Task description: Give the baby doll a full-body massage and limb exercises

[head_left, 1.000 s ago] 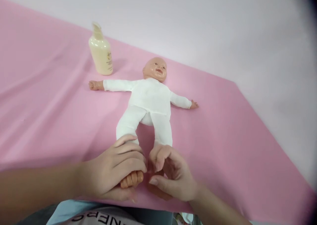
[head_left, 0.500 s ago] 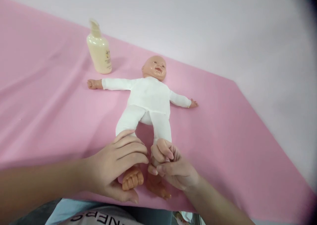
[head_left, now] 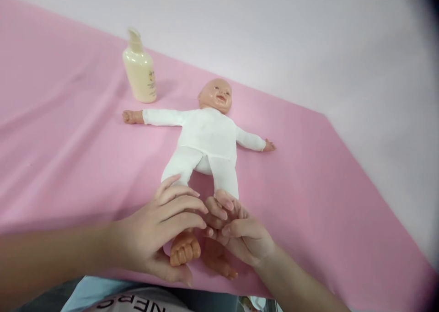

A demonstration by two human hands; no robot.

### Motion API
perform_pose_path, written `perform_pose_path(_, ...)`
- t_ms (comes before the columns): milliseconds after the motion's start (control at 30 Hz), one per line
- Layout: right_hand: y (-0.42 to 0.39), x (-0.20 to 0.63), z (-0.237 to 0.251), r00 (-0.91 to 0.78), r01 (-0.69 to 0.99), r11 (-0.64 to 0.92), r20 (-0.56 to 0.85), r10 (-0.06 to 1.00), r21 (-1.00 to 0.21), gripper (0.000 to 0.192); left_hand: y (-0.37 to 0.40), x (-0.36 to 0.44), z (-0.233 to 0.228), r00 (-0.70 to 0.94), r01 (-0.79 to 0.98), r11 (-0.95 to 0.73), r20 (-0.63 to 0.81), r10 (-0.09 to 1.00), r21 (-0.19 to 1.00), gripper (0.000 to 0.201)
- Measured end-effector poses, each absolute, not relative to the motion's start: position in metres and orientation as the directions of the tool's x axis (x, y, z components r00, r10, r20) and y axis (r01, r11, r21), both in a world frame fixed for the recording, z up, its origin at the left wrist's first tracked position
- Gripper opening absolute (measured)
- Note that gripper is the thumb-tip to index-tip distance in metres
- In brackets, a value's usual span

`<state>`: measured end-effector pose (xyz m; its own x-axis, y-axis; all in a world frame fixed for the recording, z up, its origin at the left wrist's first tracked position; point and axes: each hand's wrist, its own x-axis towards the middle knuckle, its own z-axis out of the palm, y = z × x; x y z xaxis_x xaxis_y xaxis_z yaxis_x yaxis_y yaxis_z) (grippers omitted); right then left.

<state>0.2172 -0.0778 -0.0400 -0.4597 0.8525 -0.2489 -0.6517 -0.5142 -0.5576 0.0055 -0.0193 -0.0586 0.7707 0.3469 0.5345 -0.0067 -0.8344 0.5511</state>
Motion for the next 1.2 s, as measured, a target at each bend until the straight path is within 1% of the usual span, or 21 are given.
perform_pose_path(200,-0.078,0.217,-0.041,-0.472,-0.644,-0.525,-0.252,0.845,-0.556,0.035,-0.018,0.006,-0.054,0.775,-0.014,-0.845,0.54,0.329,0.535,0.053)
perform_pose_path(300,-0.078,0.217,-0.041,-0.47,-0.658,-0.519,-0.241,0.849,-0.545,0.035,-0.018,0.006,-0.055,0.792,-0.029,-0.845,0.528,0.306,0.534,0.049)
perform_pose_path(433,-0.078,0.218,-0.042,-0.476,-0.664,-0.515,-0.224,0.85,-0.542,0.034,-0.021,0.006,-0.059,0.806,-0.08,-0.815,0.519,0.285,0.573,0.039)
perform_pose_path(500,-0.079,0.217,-0.043,-0.497,-0.632,-0.537,-0.24,0.834,-0.558,0.029,-0.022,0.006,-0.059,0.792,-0.122,-0.802,0.544,0.277,0.585,0.033)
perform_pose_path(567,-0.08,0.217,-0.044,-0.54,-0.587,-0.577,-0.256,0.802,-0.569,0.026,-0.022,0.006,-0.056,0.787,-0.186,-0.8,0.574,0.226,0.57,0.031)
perform_pose_path(667,-0.082,0.216,-0.047,-0.592,-0.546,-0.607,-0.246,0.767,-0.578,0.028,-0.019,0.006,-0.05,0.787,-0.264,-0.792,0.597,0.153,0.55,0.03)
perform_pose_path(767,-0.082,0.217,-0.05,-0.62,-0.547,-0.607,-0.208,0.757,-0.577,0.03,-0.018,0.006,-0.048,0.768,-0.302,-0.774,0.623,0.149,0.557,0.026)
perform_pose_path(867,-0.081,0.218,-0.051,-0.638,-0.535,-0.625,-0.212,0.74,-0.568,0.03,-0.018,0.006,-0.051,0.729,-0.334,-0.775,0.668,0.149,0.537,0.026)
perform_pose_path(967,-0.081,0.217,-0.049,-0.687,-0.488,-0.679,-0.238,0.686,-0.549,0.033,-0.018,0.006,-0.053,0.692,-0.349,-0.79,0.707,0.145,0.504,0.025)
perform_pose_path(1067,-0.082,0.214,-0.046,-0.742,-0.436,-0.739,-0.261,0.618,-0.513,0.04,-0.016,0.007,-0.049,0.677,-0.344,-0.804,0.721,0.144,0.484,0.025)
perform_pose_path(1200,-0.083,0.212,-0.044,-0.736,-0.459,-0.761,-0.283,0.615,-0.459,0.047,-0.015,0.008,-0.04,0.75,-0.256,-0.835,0.645,0.146,0.486,0.024)
